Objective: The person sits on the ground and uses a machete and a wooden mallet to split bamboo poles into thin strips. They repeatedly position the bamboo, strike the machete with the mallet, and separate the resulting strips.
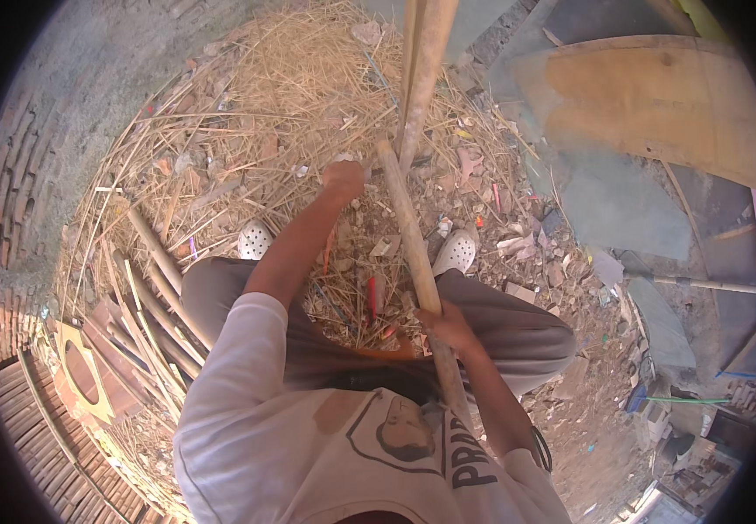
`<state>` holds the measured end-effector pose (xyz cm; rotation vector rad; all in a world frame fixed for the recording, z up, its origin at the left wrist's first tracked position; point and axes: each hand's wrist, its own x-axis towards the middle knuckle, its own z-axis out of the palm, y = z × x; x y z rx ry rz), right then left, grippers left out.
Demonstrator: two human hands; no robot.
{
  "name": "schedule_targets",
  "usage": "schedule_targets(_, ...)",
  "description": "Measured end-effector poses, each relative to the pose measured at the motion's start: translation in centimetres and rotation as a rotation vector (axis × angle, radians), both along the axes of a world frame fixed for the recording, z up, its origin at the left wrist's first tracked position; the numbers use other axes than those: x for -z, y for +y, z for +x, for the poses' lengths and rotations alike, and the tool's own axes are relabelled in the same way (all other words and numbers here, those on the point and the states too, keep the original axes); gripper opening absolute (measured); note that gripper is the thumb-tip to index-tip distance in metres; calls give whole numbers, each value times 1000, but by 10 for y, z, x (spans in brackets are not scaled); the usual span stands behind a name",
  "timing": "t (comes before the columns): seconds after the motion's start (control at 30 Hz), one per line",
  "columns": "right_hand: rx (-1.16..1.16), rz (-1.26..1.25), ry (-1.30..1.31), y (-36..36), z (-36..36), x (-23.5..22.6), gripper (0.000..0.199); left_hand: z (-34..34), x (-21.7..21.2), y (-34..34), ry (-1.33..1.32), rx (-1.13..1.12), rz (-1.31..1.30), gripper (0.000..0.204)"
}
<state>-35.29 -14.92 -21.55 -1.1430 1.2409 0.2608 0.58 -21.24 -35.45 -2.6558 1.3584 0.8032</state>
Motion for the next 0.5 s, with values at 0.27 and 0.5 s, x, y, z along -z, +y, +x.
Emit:
schedule_targets(0.27,-152,-498,-64,-27,-7,-90,43,14,-21,16,184,219,-23,33)
schedule_targets(0.5,-287,-412,122,-20,-37,2,33,3,-16,12,191,194,-44,32)
